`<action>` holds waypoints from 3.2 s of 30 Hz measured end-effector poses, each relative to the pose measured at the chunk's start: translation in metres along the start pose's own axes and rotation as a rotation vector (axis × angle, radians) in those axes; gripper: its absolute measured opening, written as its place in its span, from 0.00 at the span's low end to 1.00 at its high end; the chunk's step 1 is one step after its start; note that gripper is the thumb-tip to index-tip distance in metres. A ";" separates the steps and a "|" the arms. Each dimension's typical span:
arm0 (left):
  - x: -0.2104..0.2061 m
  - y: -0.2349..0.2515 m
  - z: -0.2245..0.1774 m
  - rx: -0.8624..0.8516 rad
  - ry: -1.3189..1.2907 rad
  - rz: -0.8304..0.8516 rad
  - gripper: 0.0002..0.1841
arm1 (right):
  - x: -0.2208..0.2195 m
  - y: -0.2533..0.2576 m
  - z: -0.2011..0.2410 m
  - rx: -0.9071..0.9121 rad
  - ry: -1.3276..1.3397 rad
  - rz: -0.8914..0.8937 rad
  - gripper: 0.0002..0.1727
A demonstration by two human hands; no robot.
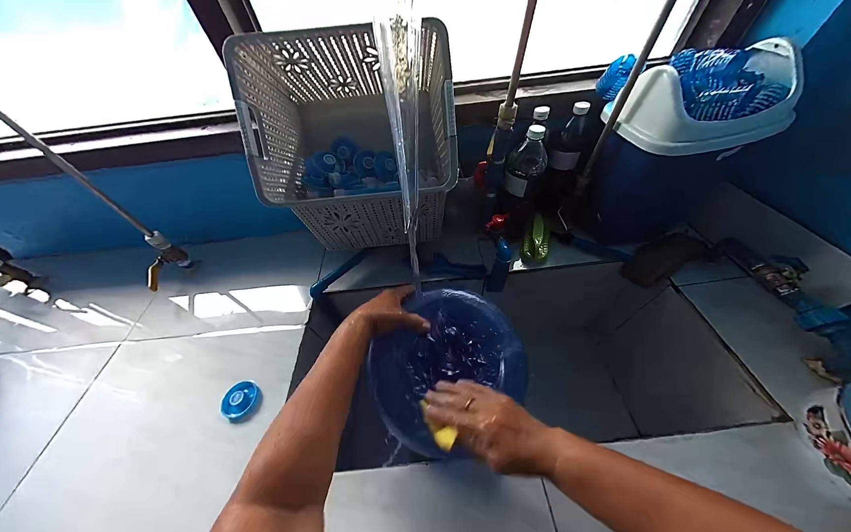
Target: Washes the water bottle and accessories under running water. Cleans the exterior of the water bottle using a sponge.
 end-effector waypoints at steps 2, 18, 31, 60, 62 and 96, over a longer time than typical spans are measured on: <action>-0.014 -0.004 0.002 -0.063 -0.097 -0.079 0.46 | 0.042 0.007 -0.081 -0.311 -0.128 0.010 0.24; -0.033 -0.010 -0.011 -0.015 -0.143 -0.159 0.25 | -0.004 0.039 -0.010 -0.106 0.008 -0.130 0.21; -0.068 -0.058 0.014 -0.043 -0.232 -0.498 0.49 | 0.033 0.115 -0.072 -0.252 0.024 0.117 0.19; -0.047 -0.102 0.059 -0.063 -0.520 -0.712 0.48 | 0.042 0.039 -0.208 -0.622 0.634 -0.050 0.22; -0.030 -0.119 0.072 -0.107 -0.554 -0.812 0.45 | 0.015 -0.015 -0.173 -0.610 0.748 -0.374 0.24; -0.009 -0.042 0.010 0.291 0.466 -0.456 0.55 | -0.048 0.044 -0.082 -0.419 0.820 -0.546 0.32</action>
Point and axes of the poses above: each hand's wrist, its own y-axis towards the middle knuckle, its own x-axis out of the back of the hand, z = x × y, the point moved 9 cm from there along y, towards the middle knuckle, and after that the axes turned 9 degrees about z, right-handed, at the moved point
